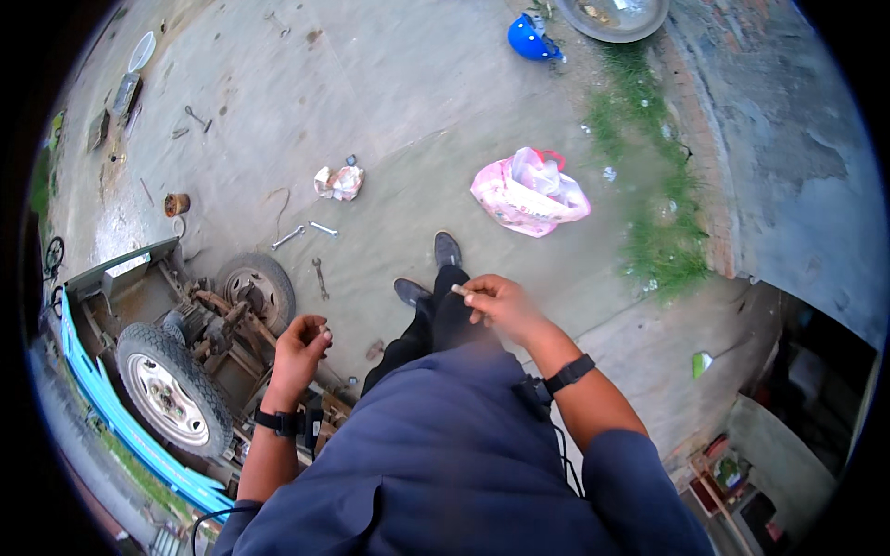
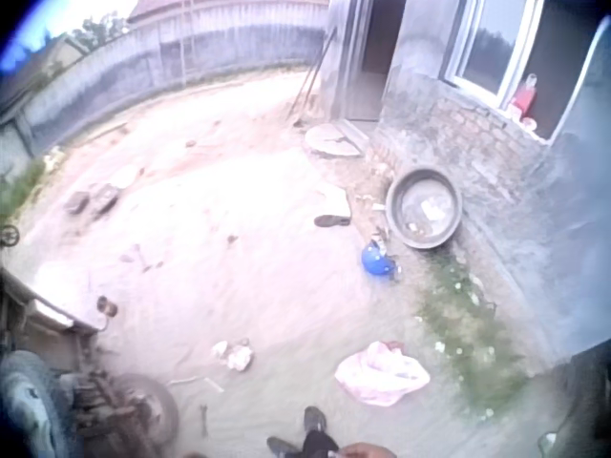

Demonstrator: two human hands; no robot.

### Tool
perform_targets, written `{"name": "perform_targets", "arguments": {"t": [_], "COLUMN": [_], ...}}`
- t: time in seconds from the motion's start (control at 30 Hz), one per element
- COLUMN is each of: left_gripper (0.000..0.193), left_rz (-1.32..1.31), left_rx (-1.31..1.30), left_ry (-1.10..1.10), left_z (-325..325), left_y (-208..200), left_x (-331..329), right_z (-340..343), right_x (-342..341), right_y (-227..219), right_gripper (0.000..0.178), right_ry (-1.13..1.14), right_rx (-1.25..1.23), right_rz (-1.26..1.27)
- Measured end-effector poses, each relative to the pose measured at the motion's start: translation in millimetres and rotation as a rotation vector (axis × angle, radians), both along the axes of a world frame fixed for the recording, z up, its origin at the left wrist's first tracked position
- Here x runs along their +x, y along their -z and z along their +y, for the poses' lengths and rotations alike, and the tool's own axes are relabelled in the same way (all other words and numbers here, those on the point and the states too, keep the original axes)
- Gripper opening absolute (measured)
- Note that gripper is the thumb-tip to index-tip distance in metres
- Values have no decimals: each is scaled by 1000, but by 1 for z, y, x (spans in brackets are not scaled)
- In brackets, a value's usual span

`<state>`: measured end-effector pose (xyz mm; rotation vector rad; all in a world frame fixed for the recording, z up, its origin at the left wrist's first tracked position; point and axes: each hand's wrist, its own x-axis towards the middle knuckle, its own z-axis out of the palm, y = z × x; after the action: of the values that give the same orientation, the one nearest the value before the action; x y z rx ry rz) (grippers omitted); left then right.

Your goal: The person works under a three-wheeled vehicle, using a hammer and wrench to loosen and remove a bolt from the rear suspension assembly. They then apply lubricant to a small metal part using a grease gun.

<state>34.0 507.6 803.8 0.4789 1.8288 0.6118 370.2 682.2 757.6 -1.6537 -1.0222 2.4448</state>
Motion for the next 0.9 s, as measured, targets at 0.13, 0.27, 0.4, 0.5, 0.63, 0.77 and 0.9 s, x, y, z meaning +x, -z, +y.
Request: {"name": "perform_targets", "arguments": {"t": [0.13, 0.27, 0.4, 0.5, 0.63, 0.77, 0.9], "left_gripper": [25, 23, 24, 25, 26, 28, 26], "left_rz": [-19, -45, -59, -53, -157, -354, -437], "left_rx": [14, -14, -21, -6, 119, 271, 434], "left_ry": [-7, -78, -141, -81, -139, -274, -335], "left_z": [31, 45, 48, 57, 79, 113, 126], "left_y": [1, 3, 3, -8, -24, -44, -40], "left_x": [7, 13, 13, -3, -27, -62, -105], "right_z": [23, 53, 82, 105, 130, 143, 147], "right_x": [9, 5, -9, -47, -127, -225, -313], "right_y": [4, 1, 3, -16, -42, -77, -107], "right_gripper": [26, 27, 25, 23, 23, 17, 17], "right_ry": [43, -5, -147, -275, -439, -708, -914], "right_rx": [-30, -26, 120, 210, 360, 578, 820], "right_rz": [-39, -64, -106, -47, 77, 154, 239]}}
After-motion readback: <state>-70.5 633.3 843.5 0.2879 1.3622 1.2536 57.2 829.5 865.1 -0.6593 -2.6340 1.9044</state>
